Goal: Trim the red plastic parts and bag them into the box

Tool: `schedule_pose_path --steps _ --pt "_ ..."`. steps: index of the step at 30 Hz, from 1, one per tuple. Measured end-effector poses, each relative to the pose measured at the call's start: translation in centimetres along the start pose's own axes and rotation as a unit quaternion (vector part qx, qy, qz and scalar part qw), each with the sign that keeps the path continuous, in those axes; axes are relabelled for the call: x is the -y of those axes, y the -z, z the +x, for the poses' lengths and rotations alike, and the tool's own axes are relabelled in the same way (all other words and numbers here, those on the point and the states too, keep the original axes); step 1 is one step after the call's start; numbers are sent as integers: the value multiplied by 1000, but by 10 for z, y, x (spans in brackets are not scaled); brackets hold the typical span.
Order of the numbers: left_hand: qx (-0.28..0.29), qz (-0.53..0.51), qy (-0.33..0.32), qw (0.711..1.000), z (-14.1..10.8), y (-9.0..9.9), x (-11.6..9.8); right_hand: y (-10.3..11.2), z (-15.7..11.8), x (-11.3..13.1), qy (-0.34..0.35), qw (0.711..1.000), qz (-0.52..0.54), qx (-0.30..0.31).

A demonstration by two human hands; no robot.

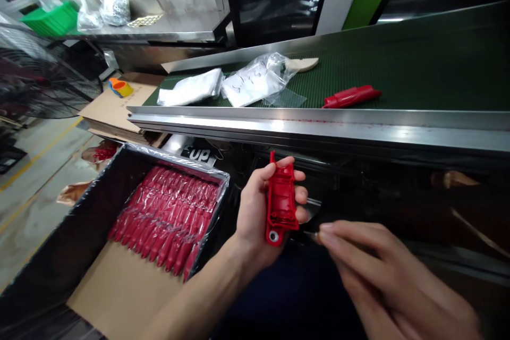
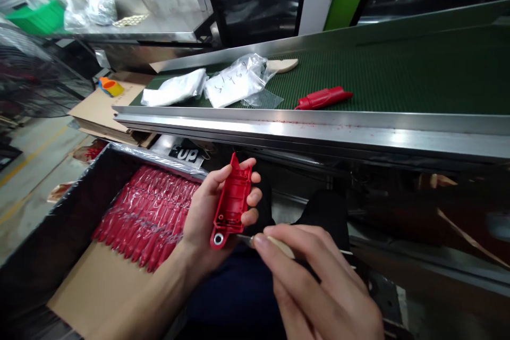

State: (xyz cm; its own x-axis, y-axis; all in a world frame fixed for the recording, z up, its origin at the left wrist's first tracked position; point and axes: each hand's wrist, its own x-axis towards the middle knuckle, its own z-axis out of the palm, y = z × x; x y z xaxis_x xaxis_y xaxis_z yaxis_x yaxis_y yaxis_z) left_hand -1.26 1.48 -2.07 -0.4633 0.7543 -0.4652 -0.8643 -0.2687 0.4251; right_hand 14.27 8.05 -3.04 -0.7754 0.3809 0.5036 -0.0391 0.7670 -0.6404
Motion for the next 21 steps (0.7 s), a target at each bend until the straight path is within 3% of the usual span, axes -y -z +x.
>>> schedule_pose_path --steps 2,5,9,14,18,21 --pt "-7 -26 3 1000 3 2 -3 5 6 -9 0 999 -15 -30" --pt "-31 -37 -4 999 5 7 -9 25 30 -46 62 991 -105 -49" --pt "-82 1 -52 995 7 15 -18 75 90 -119 83 933 -330 -120" --pt "-101 110 -122 981 7 20 -20 121 162 -186 78 913 -399 -32" --pt "-102 290 -194 932 4 24 -20 115 186 -193 85 919 -383 30" --pt "-74 416 -229 877 5 33 -19 82 171 -155 92 937 -334 35"
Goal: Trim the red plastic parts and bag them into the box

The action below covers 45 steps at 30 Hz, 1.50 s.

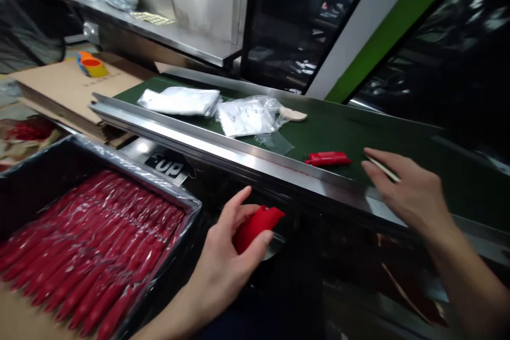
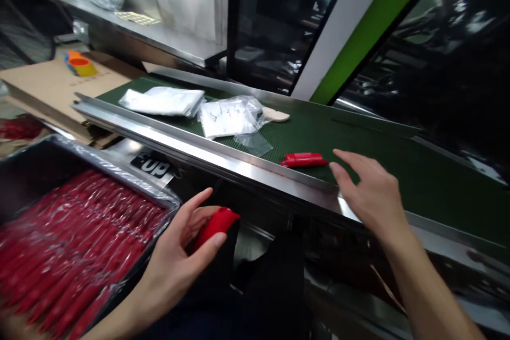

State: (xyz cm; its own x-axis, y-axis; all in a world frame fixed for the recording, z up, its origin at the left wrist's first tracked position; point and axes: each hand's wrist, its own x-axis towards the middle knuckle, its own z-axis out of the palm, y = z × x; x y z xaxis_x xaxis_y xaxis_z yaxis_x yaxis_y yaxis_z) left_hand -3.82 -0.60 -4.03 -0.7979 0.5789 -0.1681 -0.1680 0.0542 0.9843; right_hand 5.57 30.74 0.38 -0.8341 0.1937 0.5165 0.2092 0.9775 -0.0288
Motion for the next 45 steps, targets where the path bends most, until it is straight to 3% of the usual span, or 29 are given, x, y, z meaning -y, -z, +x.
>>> schedule_pose_path --steps 2,4,6,8,11,13,17,19,21,27,32,35,38,43,45 --pt "18 80 -53 995 1 2 7 3 -14 53 -20 991 126 36" --pt "42 139 -113 983 2 4 15 5 -31 103 -33 949 274 152" --pt "78 184 -169 965 3 4 22 3 -43 137 -35 920 353 165" --pt "106 223 -222 943 4 6 27 -2 -51 151 -34 910 386 149" --pt "91 246 -291 920 5 9 32 -5 -59 146 5 923 371 103" --pt "42 227 -279 932 6 11 32 -1 -62 137 43 943 325 51" --pt "-3 86 -87 992 7 14 28 12 -64 130 102 966 238 3" --pt "1 13 -15 1000 6 13 25 14 -66 129 103 968 228 -14" --pt "-11 -31 4 999 5 11 22 11 -69 128 92 971 221 -25" --pt "-15 -4 -66 998 1 11 22 -5 -85 121 33 968 249 -29" --pt "7 16 -154 988 1 17 27 -16 -96 122 -130 943 305 2" --pt "11 38 -173 984 1 20 29 -23 -104 117 -237 900 359 64" --pt "12 61 -177 982 2 22 30 -29 -106 113 -338 822 446 107" --pt "-9 20 -80 997 5 22 35 -27 -90 122 -444 663 585 143" --pt "-22 -19 -35 999 7 23 38 -25 -82 128 -458 622 616 157"
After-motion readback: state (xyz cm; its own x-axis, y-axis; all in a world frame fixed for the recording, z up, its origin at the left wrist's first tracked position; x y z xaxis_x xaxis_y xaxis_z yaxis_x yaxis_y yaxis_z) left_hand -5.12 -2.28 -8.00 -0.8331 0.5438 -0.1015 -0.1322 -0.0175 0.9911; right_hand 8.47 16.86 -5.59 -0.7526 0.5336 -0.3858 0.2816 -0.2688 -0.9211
